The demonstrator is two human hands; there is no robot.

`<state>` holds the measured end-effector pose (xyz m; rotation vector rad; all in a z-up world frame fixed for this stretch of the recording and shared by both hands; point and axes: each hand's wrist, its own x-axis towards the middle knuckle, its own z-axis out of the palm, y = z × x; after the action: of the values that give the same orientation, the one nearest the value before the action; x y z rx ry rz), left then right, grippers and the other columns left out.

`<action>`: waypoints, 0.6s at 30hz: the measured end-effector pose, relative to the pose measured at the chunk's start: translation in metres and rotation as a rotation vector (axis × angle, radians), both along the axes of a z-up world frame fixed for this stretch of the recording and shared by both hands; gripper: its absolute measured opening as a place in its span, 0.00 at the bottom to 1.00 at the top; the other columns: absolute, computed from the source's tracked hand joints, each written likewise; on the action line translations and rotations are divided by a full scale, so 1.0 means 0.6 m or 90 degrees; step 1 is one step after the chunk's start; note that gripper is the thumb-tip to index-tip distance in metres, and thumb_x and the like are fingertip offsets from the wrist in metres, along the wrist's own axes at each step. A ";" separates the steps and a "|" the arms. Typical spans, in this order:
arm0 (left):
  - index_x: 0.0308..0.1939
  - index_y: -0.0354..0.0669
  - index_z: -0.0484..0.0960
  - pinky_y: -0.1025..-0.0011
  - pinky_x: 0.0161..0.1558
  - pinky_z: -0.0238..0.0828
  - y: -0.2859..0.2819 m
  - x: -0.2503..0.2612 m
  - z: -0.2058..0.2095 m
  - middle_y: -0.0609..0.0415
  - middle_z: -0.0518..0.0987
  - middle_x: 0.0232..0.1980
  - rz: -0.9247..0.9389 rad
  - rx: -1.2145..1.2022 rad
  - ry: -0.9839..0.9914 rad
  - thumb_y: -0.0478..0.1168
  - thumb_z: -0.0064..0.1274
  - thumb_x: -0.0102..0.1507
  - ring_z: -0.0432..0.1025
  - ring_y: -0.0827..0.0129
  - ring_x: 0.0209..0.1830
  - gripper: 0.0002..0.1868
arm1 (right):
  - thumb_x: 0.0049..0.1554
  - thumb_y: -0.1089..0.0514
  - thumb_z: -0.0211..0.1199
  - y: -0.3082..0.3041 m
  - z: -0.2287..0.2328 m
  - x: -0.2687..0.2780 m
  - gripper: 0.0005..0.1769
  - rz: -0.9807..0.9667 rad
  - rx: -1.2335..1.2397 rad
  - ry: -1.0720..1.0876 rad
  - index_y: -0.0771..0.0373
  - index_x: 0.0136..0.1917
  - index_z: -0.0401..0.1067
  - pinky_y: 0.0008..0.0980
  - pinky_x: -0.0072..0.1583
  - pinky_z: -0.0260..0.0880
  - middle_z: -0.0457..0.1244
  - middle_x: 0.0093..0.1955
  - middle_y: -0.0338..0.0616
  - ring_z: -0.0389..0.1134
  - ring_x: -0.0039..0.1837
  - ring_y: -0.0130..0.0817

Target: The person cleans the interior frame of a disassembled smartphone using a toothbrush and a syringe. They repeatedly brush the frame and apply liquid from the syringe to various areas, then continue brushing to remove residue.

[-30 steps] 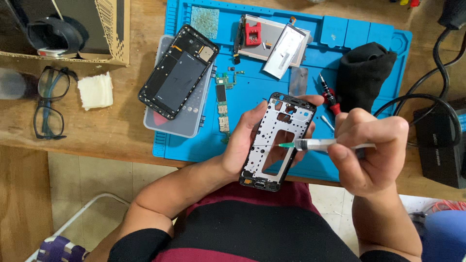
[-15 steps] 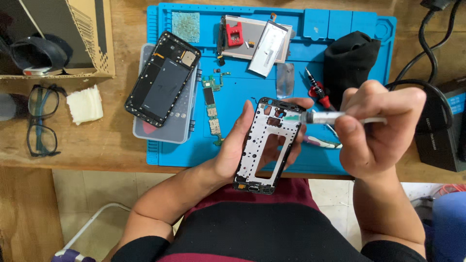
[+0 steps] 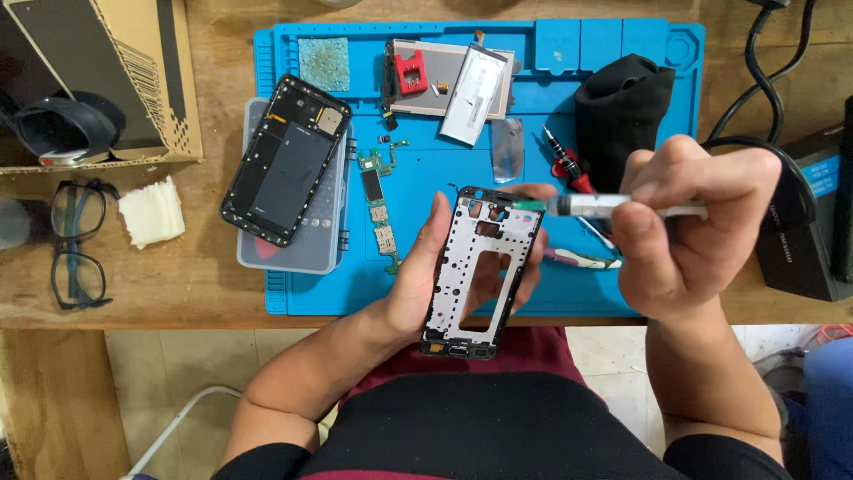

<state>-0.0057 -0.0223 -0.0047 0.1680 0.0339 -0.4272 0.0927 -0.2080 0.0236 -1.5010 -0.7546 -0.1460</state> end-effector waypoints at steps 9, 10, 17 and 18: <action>0.80 0.39 0.61 0.64 0.50 0.73 0.001 -0.001 -0.001 0.43 0.79 0.54 -0.007 0.018 -0.013 0.68 0.35 0.71 0.75 0.57 0.45 0.44 | 0.64 0.57 0.55 0.004 -0.001 0.003 0.14 0.010 0.000 0.001 0.64 0.49 0.51 0.33 0.40 0.48 0.47 0.35 0.43 0.47 0.32 0.30; 0.80 0.37 0.60 0.63 0.51 0.73 0.001 -0.003 -0.001 0.43 0.80 0.56 0.000 0.011 -0.003 0.67 0.34 0.72 0.75 0.56 0.46 0.44 | 0.64 0.57 0.54 0.006 -0.001 0.002 0.14 -0.011 0.012 -0.019 0.63 0.50 0.50 0.33 0.40 0.48 0.46 0.35 0.43 0.47 0.32 0.31; 0.79 0.39 0.63 0.65 0.48 0.73 0.000 -0.002 -0.004 0.45 0.79 0.54 -0.001 0.045 -0.033 0.68 0.37 0.71 0.75 0.58 0.43 0.43 | 0.63 0.58 0.54 -0.002 -0.001 0.002 0.13 0.024 -0.003 0.012 0.65 0.48 0.51 0.33 0.40 0.48 0.49 0.35 0.44 0.46 0.32 0.31; 0.74 0.35 0.68 0.65 0.52 0.73 0.000 -0.006 -0.007 0.44 0.80 0.58 0.003 0.047 -0.020 0.67 0.34 0.72 0.76 0.57 0.45 0.41 | 0.64 0.58 0.54 0.002 0.000 0.004 0.14 -0.009 0.013 -0.021 0.64 0.50 0.50 0.33 0.39 0.47 0.47 0.36 0.43 0.46 0.31 0.30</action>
<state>-0.0090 -0.0220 -0.0092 0.2480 0.0190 -0.4184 0.0949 -0.2066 0.0235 -1.4877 -0.7668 -0.1899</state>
